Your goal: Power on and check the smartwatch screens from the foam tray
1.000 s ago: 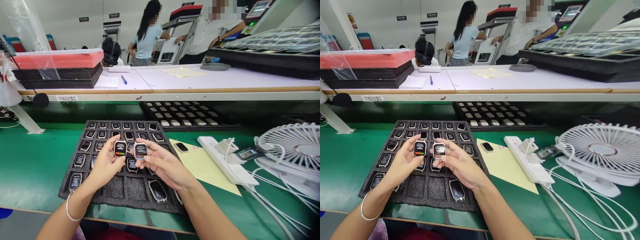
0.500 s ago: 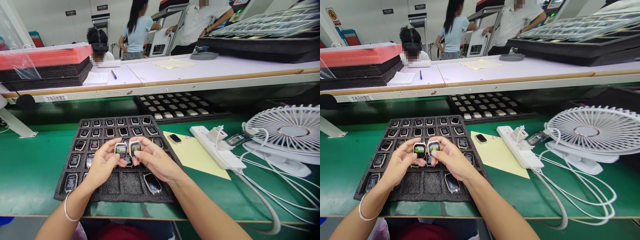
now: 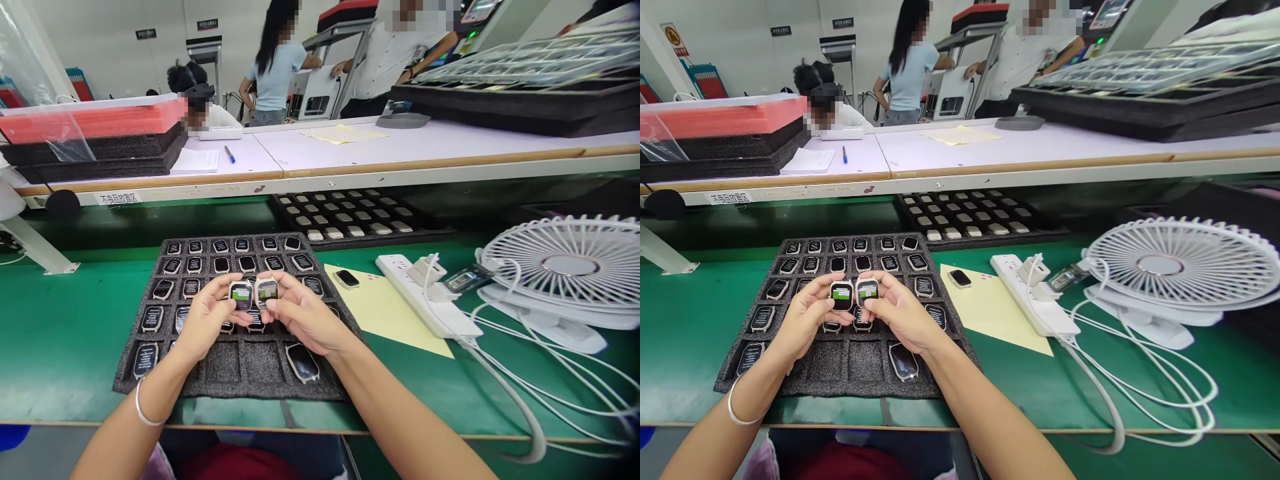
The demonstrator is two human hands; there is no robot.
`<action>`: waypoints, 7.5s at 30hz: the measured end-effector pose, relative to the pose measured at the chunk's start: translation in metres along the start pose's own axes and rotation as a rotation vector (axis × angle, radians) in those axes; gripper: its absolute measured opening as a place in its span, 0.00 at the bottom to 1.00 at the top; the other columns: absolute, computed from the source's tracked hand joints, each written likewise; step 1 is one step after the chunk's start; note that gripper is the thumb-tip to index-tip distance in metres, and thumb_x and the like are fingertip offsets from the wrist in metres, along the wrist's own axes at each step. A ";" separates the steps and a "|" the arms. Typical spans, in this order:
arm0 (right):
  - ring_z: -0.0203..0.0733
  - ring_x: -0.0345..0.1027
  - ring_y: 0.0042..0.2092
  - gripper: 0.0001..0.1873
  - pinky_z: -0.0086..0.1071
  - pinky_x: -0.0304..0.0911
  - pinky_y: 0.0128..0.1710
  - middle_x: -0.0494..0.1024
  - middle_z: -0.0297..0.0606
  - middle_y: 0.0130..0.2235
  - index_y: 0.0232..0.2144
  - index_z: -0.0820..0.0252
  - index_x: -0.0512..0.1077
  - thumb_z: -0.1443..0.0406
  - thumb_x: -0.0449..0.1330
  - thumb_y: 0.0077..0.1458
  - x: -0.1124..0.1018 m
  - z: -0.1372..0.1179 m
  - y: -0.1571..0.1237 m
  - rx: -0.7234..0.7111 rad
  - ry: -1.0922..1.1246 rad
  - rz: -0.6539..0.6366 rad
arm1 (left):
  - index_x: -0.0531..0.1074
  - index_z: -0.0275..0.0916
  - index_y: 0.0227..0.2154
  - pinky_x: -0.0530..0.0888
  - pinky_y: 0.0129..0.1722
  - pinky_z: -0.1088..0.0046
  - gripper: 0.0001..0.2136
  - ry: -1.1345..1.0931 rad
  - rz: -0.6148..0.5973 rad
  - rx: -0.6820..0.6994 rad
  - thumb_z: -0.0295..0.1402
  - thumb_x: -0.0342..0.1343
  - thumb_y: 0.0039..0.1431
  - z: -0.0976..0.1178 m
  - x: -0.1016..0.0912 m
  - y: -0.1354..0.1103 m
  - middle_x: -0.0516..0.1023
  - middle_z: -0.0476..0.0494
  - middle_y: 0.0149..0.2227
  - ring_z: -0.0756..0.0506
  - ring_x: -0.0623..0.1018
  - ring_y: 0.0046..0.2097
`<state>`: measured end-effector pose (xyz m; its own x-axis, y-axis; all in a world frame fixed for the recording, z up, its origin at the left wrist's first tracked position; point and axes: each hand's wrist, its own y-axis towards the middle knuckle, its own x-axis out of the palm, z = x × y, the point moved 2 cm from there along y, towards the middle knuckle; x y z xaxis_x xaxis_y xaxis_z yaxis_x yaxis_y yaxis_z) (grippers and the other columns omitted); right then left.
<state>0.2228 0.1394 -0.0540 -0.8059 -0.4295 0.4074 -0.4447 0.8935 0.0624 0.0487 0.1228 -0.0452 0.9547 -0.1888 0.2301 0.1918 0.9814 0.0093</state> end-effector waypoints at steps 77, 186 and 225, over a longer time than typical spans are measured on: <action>0.38 0.74 0.29 0.16 0.31 0.68 0.30 0.75 0.34 0.34 0.45 0.58 0.66 0.60 0.64 0.58 -0.012 0.000 0.020 -0.145 -0.144 -0.139 | 0.68 0.35 0.50 0.78 0.28 0.77 0.21 0.152 -0.009 0.136 0.37 0.62 0.55 0.003 -0.002 0.011 0.76 0.40 0.43 0.49 0.79 0.27; 0.38 0.75 0.30 0.17 0.32 0.70 0.31 0.77 0.35 0.35 0.48 0.58 0.68 0.64 0.63 0.55 -0.016 0.007 0.017 -0.042 -0.030 0.029 | 0.67 0.38 0.48 0.76 0.29 0.80 0.20 0.133 0.027 0.094 0.29 0.62 0.51 -0.007 -0.002 0.013 0.74 0.44 0.42 0.52 0.77 0.29; 0.41 0.76 0.34 0.24 0.36 0.73 0.36 0.76 0.36 0.39 0.50 0.56 0.67 0.65 0.67 0.51 -0.017 0.007 0.017 -0.064 -0.089 0.055 | 0.67 0.40 0.47 0.75 0.27 0.80 0.21 0.161 0.101 0.138 0.31 0.63 0.50 -0.003 -0.001 0.013 0.73 0.45 0.41 0.52 0.72 0.30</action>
<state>0.2268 0.1609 -0.0661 -0.8613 -0.3866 0.3296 -0.3750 0.9215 0.1010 0.0509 0.1359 -0.0478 0.9936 -0.0815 0.0785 0.0709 0.9891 0.1292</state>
